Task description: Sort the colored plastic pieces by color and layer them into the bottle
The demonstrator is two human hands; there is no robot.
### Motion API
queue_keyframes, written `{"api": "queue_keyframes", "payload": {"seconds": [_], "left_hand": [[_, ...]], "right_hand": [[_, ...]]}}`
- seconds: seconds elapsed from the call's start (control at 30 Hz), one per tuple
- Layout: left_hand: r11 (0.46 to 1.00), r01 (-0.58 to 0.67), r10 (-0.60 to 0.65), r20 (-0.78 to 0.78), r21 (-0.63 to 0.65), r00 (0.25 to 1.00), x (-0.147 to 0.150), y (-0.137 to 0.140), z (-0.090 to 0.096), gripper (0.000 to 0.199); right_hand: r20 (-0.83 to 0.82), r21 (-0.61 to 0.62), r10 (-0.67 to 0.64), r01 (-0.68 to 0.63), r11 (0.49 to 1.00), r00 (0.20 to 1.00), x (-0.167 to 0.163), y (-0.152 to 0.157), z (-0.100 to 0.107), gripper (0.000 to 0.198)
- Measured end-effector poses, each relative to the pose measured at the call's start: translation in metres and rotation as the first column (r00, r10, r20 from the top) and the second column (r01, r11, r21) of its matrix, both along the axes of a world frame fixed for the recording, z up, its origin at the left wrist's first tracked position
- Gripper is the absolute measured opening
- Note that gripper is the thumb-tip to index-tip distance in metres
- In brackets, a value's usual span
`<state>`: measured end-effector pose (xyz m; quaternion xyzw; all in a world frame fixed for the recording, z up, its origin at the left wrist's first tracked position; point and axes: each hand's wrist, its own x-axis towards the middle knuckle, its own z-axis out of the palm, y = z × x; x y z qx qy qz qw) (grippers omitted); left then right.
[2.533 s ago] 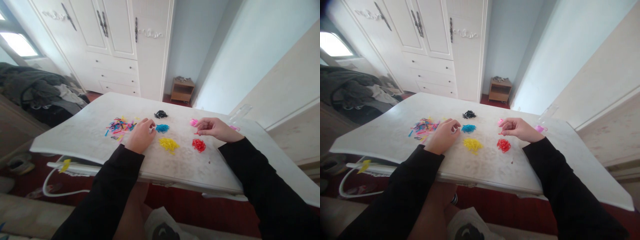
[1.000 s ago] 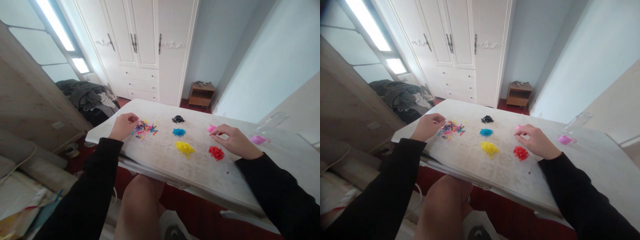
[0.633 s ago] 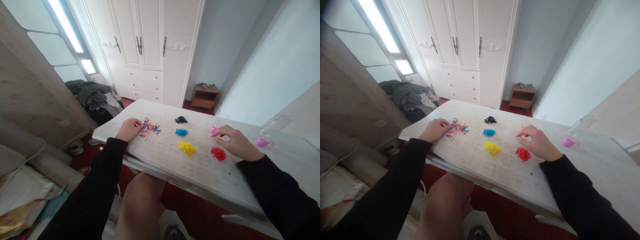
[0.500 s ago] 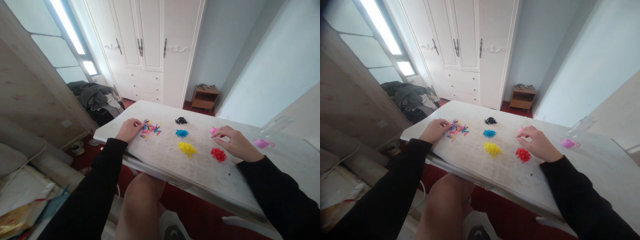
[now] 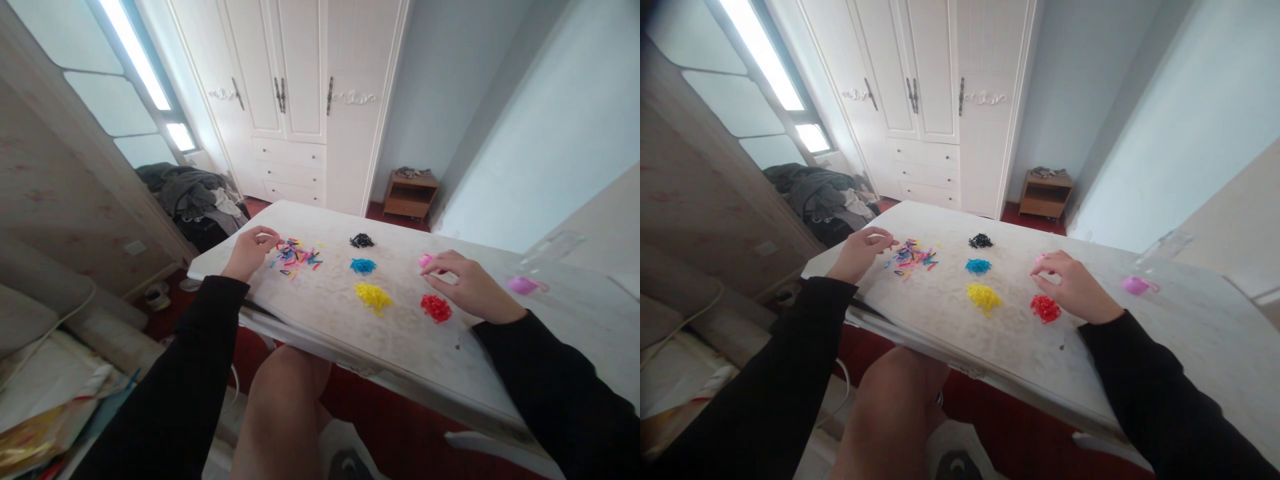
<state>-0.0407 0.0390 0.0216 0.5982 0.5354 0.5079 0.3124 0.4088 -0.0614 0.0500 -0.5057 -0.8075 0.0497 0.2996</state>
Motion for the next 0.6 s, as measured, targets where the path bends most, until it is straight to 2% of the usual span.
{"api": "queue_keyframes", "payload": {"seconds": [0.07, 0.13, 0.27, 0.37, 0.6], "left_hand": [[0.998, 0.051, -0.042, 0.194, -0.044, 0.98, 0.006, -0.005, 0.003, 0.033], [0.988, 0.129, -0.1, 0.299, -0.079, 0.949, 0.017, -0.013, 0.008, 0.039], [0.952, 0.287, -0.253, 0.258, -0.103, 0.932, 0.047, -0.034, 0.023, 0.044], [0.91, 0.405, -0.372, 0.257, -0.09, 0.892, 0.077, -0.048, 0.03, 0.045], [0.774, 0.63, -0.586, 0.298, -0.07, 0.753, 0.152, -0.071, 0.016, 0.034]], "right_hand": [[0.003, 0.007, 0.0, 0.0, 1.0, 1.0, -0.001, -0.001, 0.001, 0.019], [0.004, 0.017, 0.005, -0.005, 1.0, 1.0, -0.002, -0.001, 0.001, 0.018], [0.002, 0.036, 0.046, -0.046, 0.998, 0.999, -0.008, -0.005, 0.004, 0.018], [-0.006, 0.013, 0.09, -0.09, 0.996, 0.996, -0.013, -0.009, 0.007, 0.02], [-0.097, 0.006, 0.213, -0.213, 0.977, 0.972, -0.027, -0.019, 0.011, 0.016]]}}
